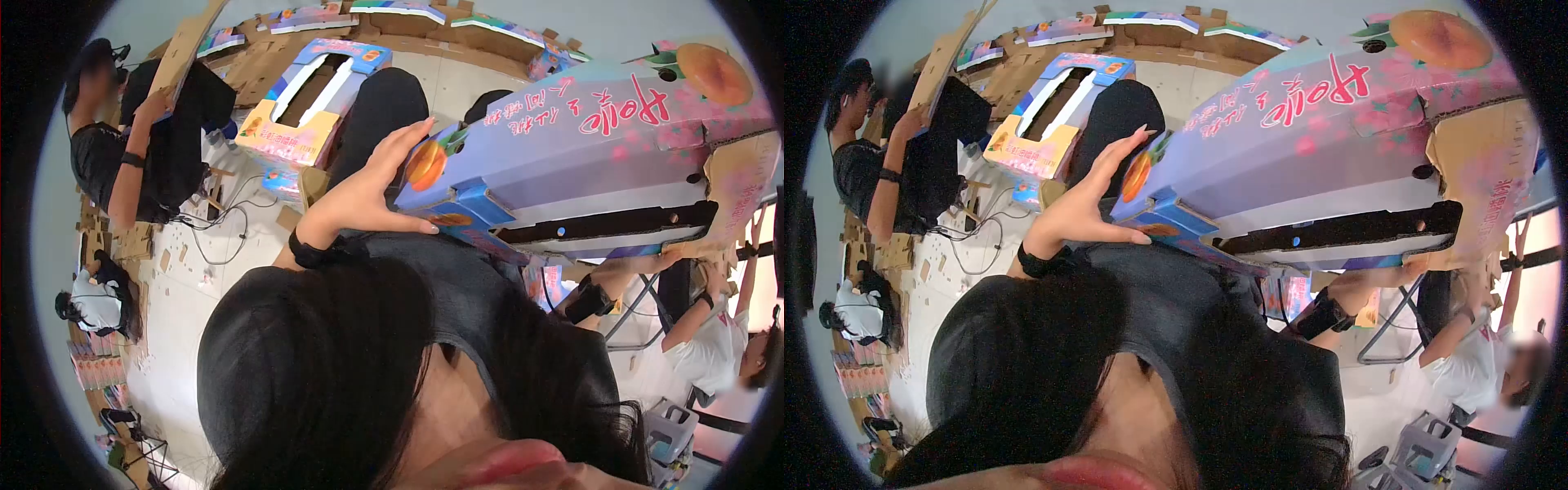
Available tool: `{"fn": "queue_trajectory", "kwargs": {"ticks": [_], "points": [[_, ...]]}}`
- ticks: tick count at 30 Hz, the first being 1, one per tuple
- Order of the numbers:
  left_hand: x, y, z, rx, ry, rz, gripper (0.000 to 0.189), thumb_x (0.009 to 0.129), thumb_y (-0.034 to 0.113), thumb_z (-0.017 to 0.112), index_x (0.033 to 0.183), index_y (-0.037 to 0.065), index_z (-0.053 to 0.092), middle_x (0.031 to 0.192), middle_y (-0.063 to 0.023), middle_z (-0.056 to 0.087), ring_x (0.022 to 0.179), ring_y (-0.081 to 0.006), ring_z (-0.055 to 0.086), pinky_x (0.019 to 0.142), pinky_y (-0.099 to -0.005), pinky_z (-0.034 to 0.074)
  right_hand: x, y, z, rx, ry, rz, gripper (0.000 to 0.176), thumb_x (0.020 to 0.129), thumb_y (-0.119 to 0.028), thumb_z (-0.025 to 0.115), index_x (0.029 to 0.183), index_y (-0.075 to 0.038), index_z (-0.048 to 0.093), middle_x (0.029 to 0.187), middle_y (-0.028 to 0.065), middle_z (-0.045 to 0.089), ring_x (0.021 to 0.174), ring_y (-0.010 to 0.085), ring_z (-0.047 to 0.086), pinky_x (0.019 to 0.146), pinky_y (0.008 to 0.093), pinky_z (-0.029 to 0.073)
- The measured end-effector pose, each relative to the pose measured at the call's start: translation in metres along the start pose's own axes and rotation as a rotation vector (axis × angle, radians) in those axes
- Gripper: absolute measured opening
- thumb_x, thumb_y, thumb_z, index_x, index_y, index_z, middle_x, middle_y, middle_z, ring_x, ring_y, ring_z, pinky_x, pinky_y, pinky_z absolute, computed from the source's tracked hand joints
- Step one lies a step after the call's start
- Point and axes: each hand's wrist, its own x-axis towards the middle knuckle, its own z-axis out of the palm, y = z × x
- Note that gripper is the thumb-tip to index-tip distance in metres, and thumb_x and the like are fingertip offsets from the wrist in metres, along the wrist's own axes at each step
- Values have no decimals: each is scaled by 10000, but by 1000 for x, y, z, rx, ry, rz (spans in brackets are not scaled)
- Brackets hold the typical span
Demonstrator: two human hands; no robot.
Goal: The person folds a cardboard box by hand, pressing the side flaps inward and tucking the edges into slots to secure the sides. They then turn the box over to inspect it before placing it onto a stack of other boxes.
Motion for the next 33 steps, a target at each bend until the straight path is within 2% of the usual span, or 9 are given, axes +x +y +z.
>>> {"fn": "queue_trajectory", "kwargs": {"ticks": [5, 6, 11, 15, 17, 18, 21, 24, 33], "points": [[3, 3, 0, -69, -69, -56, 1205, 586, 317, 894, 1501, 23, 167, 1531, -161, 251, 1411, -297, 244, 1150, -405, 188, 2, 0, -11, 2, -88, -52, 683, 894, -552, 456, 1300, -4, 488, 1272, 159, 544, 1132, 323, 549, 972, 489, 469], [3, 2, 0, -66, -79, -67, 1210, 581, 312, 897, 1502, 24, 167, 1530, -161, 254, 1406, -294, 255, 1149, -404, 193, -3, 4, 12, -362, 102, -156, 716, 886, -593, 448, 1321, -26, 475, 1273, 158, 539, 1150, 322, 539, 986, 500, 455], [1, -10, 3, -137, -11, -120, 1218, 575, 281, 906, 1509, 33, 164, 1507, -175, 294, 1379, -269, 309, 1143, -388, 208, -8, 9, 51, -489, 259, 145, 781, 851, -634, 517, 1417, -114, 376, 1355, 107, 477, 1245, 274, 472, 1025, 444, 409], [-7, -35, 5, -201, -13, -147, 1225, 579, 340, 907, 1525, 98, 168, 1387, -155, 413, 1312, -276, 381, 1114, -395, 246, -7, 12, -5, -610, 62, 380, 549, 1007, -372, 427, 1429, -38, 320, 1429, 90, 415, 1318, 227, 391, 1119, 387, 260], [-11, -41, 4, -166, -37, -150, 1222, 573, 352, 906, 1523, 107, 178, 1400, -160, 413, 1331, -288, 368, 1137, -432, 186, -9, 9, -34, -885, -357, 580, 547, 1019, -277, 414, 1476, -47, 222, 1458, 74, 359, 1352, 222, 332, 1129, 381, 234], [-12, -43, 4, -150, -50, -151, 1221, 569, 359, 906, 1522, 111, 183, 1406, -162, 413, 1341, -293, 362, 1149, -451, 155, -23, 9, -32, -726, -623, 543, 696, 870, -295, 664, 1403, 14, 342, 1398, 137, 439, 1312, 230, 382, 1093, 383, 271], [-16, -47, 4, -131, -69, -227, 1194, 566, 395, 898, 1503, 88, 223, 1425, -171, 408, 1366, -313, 338, 1162, -500, 58, -22, 2, 8, -950, -780, 1015, 863, 679, -235, 824, 1372, 22, 379, 1319, 126, 499, 1260, 229, 426, 1062, 378, 315], [-17, -58, 1, -55, -148, -234, 1174, 534, 285, 929, 1446, -30, 261, 1469, -187, 342, 1407, -297, 262, 1173, -453, 4, -33, 12, 37, -951, -601, 1217, 954, 555, -190, 895, 1347, 17, 407, 1246, 104, 540, 1211, 206, 459, 1032, 380, 353], [-32, -78, 5, 407, -143, -191, 1211, 489, 538, 862, 1426, -3, 317, 1412, -262, 373, 1419, -385, 175, 1149, -516, -70, -41, 17, 95, -1064, -988, 919, 1239, 457, -198, 943, 1450, 19, 235, 1396, 149, 422, 1302, 240, 388, 1094, 381, 293]]}}
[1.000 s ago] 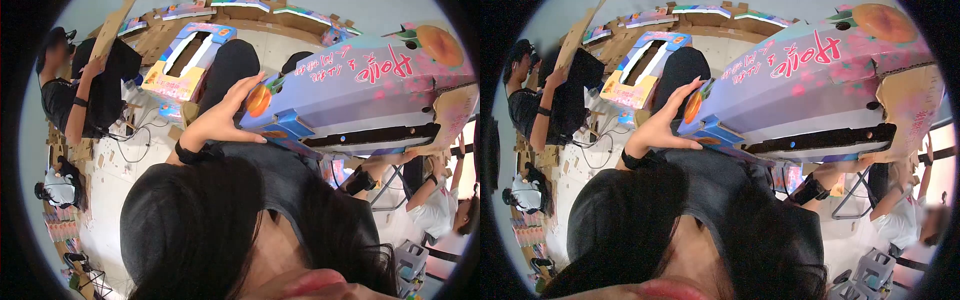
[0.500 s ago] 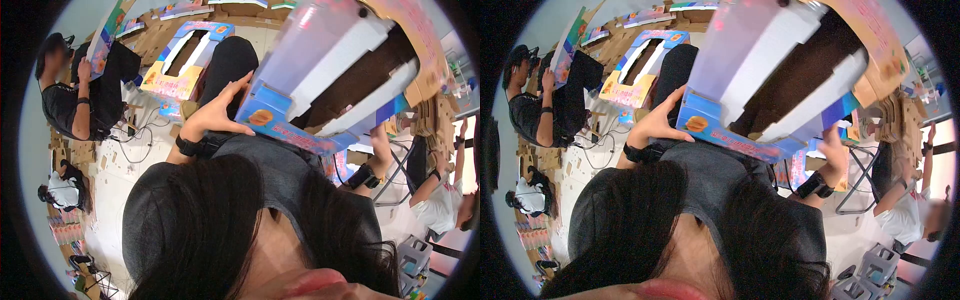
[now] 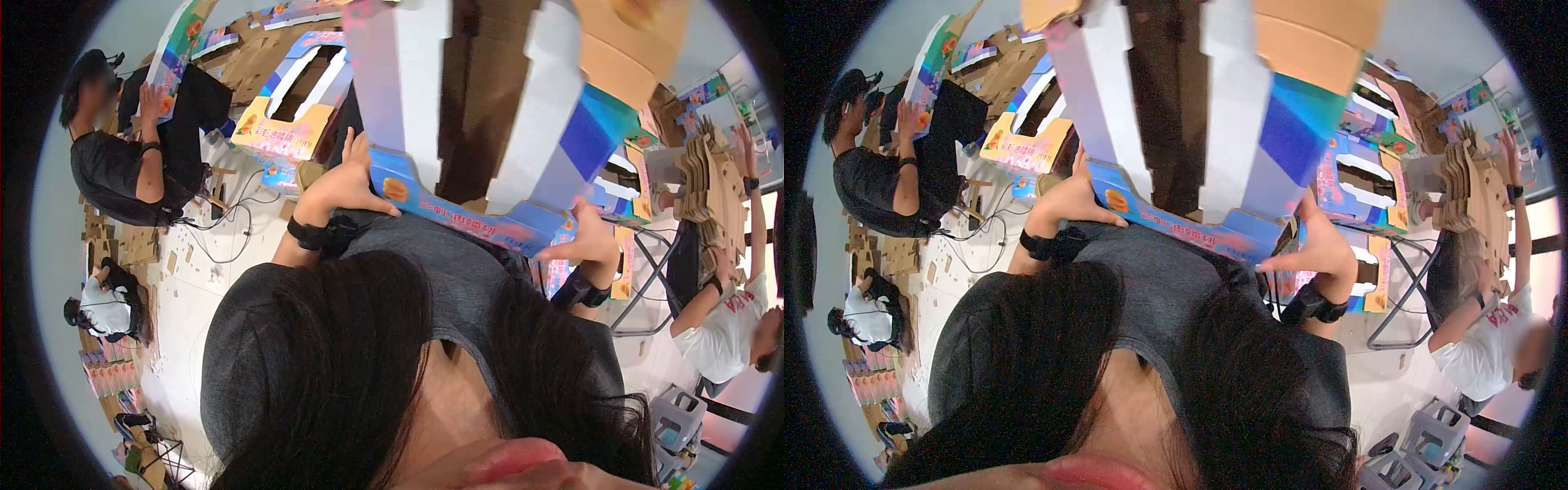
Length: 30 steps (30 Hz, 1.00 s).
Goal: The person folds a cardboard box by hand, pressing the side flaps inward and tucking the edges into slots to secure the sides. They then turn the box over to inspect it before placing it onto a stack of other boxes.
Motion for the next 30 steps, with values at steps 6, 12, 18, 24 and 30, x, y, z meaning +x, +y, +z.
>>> {"fn": "queue_trajectory", "kwargs": {"ticks": [6, 12, 18, 24, 30], "points": [[-3, 6, -2, 6, 162, -104, 1177, 533, 546, 819, 1453, 35, 293, 1479, -250, 270, 1428, -385, 132, 1159, -494, -16, 15, 3, 16, 181, 91, -219, 1211, 514, -199, 872, 1471, 18, 163, 1430, 171, 374, 1341, 258, 356, 1114, 384, 259], [39, -58, -18, -1147, 576, -407, 1073, 757, 766, 528, 1508, 80, 185, 1531, -165, 217, 1412, -320, 228, 1142, -432, 159, 16, 13, 13, 229, 76, -165, 1229, 504, -198, 882, 1481, 14, 168, 1421, 179, 389, 1333, 271, 372, 1108, 394, 266], [3, -12, -58, -1082, 763, 86, 1195, 683, 920, 346, 1506, 70, 175, 1501, -177, 272, 1377, -303, 293, 1133, -443, 200, 19, 3, 8, 227, 42, -175, 1246, 506, -217, 886, 1496, -2, 160, 1422, 182, 394, 1318, 275, 391, 1080, 395, 297], [-10, -10, -102, -797, 1106, 151, 1068, 788, 821, 372, 1489, 34, 198, 1460, -249, 326, 1366, -332, 326, 1123, -468, 230, 41, -18, 3, 159, 87, -330, 1279, 495, -252, 863, 1495, -19, 102, 1371, 166, 427, 1255, 266, 441, 1048, 387, 325], [-48, -27, -131, -469, 1389, 13, 592, 994, 437, 333, 1418, 24, 310, 1372, -224, 468, 1283, -307, 460, 1094, -417, 296, 63, -36, 8, 115, 82, -505, 1326, 493, -260, 850, 1487, -28, 5, 1389, 206, 361, 1294, 303, 379, 1088, 398, 266]]}}
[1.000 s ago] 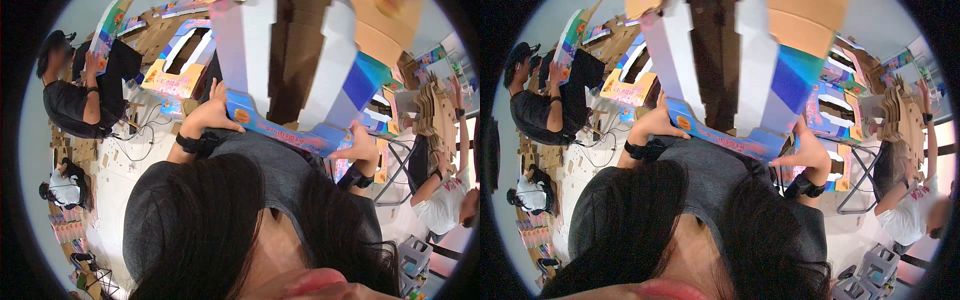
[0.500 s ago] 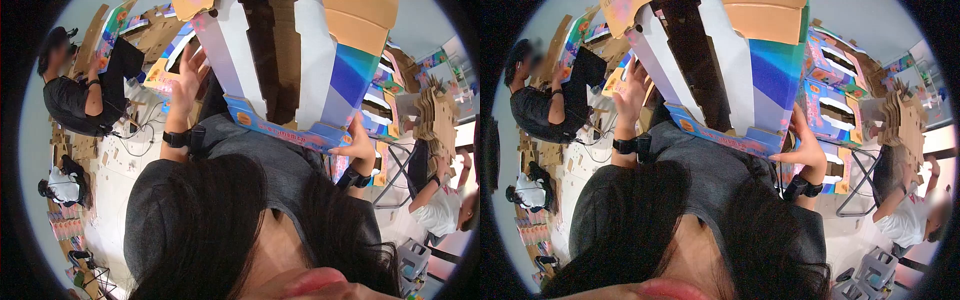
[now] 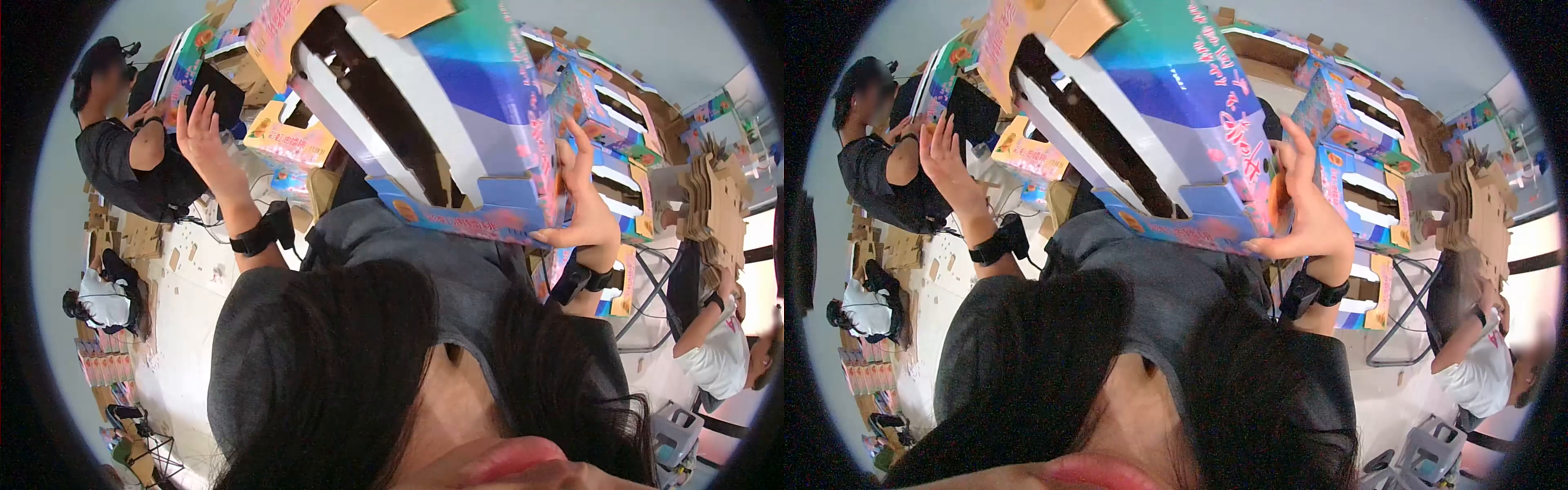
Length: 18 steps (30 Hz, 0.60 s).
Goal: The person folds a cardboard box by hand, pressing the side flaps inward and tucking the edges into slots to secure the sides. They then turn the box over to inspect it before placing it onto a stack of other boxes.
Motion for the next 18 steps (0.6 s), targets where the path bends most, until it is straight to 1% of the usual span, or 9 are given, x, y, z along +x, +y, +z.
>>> {"fn": "queue_trajectory", "kwargs": {"ticks": [2, 3, 6, 7, 9, 12, 14, 17, 18], "points": [[5, -2, -12, 95, -24, -13, 663, 968, 531, 361, 1397, 27, 321, 1371, -207, 478, 1280, -293, 468, 1084, -424, 296, 7, -7, 2, -42, -27, -38, 1338, 491, -252, 868, 1488, -29, 6, 1405, 211, 336, 1313, 308, 352, 1096, 396, 251], [4, -3, -15, 145, -35, -23, 645, 970, 513, 354, 1390, 23, 367, 1377, -187, 483, 1289, -276, 462, 1086, -418, 291, 11, -16, 3, -60, -46, -38, 1346, 488, -251, 884, 1490, -29, 13, 1410, 210, 329, 1320, 308, 341, 1099, 396, 245], [5, -16, -21, 173, -94, -105, 634, 970, 503, 353, 1384, 27, 412, 1390, -171, 480, 1305, -264, 448, 1094, -417, 280, 17, -25, 12, -73, -57, -126, 1378, 471, -269, 929, 1499, -31, 43, 1399, 212, 341, 1315, 308, 353, 1100, 387, 245], [5, -18, -20, 159, -155, -136, 600, 970, 442, 389, 1406, 30, 406, 1427, -174, 440, 1337, -263, 410, 1115, -421, 248, 18, -29, 15, -83, -53, -125, 1388, 465, -281, 939, 1502, -32, 51, 1391, 212, 354, 1307, 305, 366, 1097, 383, 251], [-2, -22, -14, 226, -218, -89, 625, 954, 411, 438, 1440, 31, 339, 1457, -178, 392, 1364, -274, 358, 1127, -422, 219, 19, -41, 21, -115, -45, -75, 1407, 452, -311, 954, 1508, -34, 67, 1377, 209, 382, 1291, 296, 394, 1092, 376, 266], [-15, -24, 2, 327, -316, -23, 707, 929, 366, 512, 1490, 32, 239, 1503, -185, 319, 1404, -289, 282, 1145, -423, 176, 19, -55, 30, -232, 39, -11, 1338, 467, -339, 947, 1502, -30, 157, 1356, 189, 448, 1226, 305, 479, 1054, 384, 346], [-17, -37, -4, 560, -303, 72, 704, 931, 296, 528, 1499, 33, 207, 1508, -197, 280, 1408, -298, 250, 1145, -414, 176, 19, -58, 32, -298, 117, 2, 1268, 484, -355, 936, 1484, -21, 232, 1335, 189, 478, 1195, 322, 508, 1028, 400, 381], [-13, -47, -14, 619, -324, 24, 721, 932, 282, 547, 1501, 23, 188, 1506, -201, 258, 1406, -295, 244, 1142, -401, 182, 15, -70, 30, -527, 240, 25, 1096, 516, -374, 915, 1406, -6, 393, 1256, 197, 534, 1136, 340, 544, 991, 404, 413], [-13, -48, -15, 600, -317, 16, 757, 914, 298, 586, 1495, 15, 192, 1502, -207, 254, 1401, -304, 245, 1138, -409, 192, 13, -72, 30, -555, 270, 49, 1046, 526, -374, 909, 1375, -1, 426, 1230, 195, 549, 1127, 337, 547, 984, 404, 416]]}}
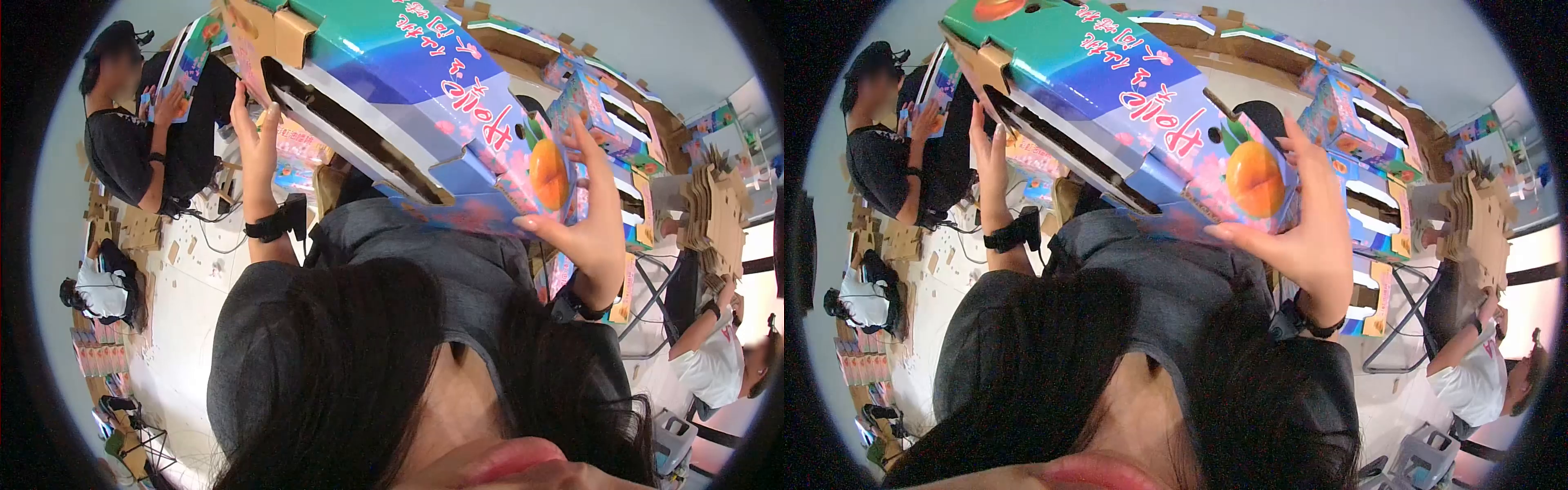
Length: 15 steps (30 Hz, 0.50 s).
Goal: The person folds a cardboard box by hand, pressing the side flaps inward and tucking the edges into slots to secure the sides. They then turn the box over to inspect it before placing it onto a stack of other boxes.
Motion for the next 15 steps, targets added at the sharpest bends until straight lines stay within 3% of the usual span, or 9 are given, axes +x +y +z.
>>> {"fn": "queue_trajectory", "kwargs": {"ticks": [2, 3, 6, 7, 10, 15], "points": [[-2, -1, 2, -41, 9, -14, 831, 878, 329, 664, 1483, -1, 199, 1492, -218, 246, 1391, -321, 249, 1130, -425, 211, -4, -1, -2, -63, 46, 57, 948, 546, -375, 897, 1313, 9, 493, 1179, 191, 578, 1111, 331, 554, 972, 404, 421], [-4, 0, 3, -58, 36, -22, 851, 868, 308, 680, 1480, -14, 186, 1491, -222, 242, 1388, -318, 254, 1130, -416, 214, -3, 1, 1, -63, 85, 23, 795, 612, -341, 873, 1241, 14, 539, 1172, 180, 587, 1103, 318, 564, 964, 394, 428], [-6, 7, 5, -90, 111, -26, 741, 924, 268, 603, 1474, -28, 205, 1490, -182, 258, 1377, -268, 272, 1128, -374, 207, 2, 10, 5, 36, 147, 129, 695, 663, -301, 849, 1209, 14, 556, 1170, 178, 593, 1088, 308, 576, 955, 387, 433], [-5, 5, 5, -164, 127, 0, 676, 941, 271, 579, 1446, -36, 252, 1445, -177, 325, 1338, -250, 326, 1112, -367, 238, 4, 15, 7, -14, 184, 88, 612, 699, -263, 829, 1184, 8, 572, 1177, 180, 596, 1090, 301, 582, 951, 381, 437], [-2, 4, -2, -225, 138, -64, 604, 961, 270, 547, 1415, -41, 298, 1399, -174, 386, 1285, -239, 390, 1091, -355, 274, 8, 16, 14, 4, 259, 123, 581, 710, -254, 819, 1177, -1, 583, 1186, 180, 597, 1129, 303, 569, 964, 388, 429], [-4, -9, -4, -277, 172, -99, 498, 991, 273, 497, 1361, -27, 353, 1304, -140, 461, 1192, -202, 447, 1027, -327, 335, 10, 24, 21, 31, 278, 16, 565, 723, -224, 805, 1201, -19, 584, 1240, 178, 577, 1219, 312, 519, 1018, 408, 396]]}}
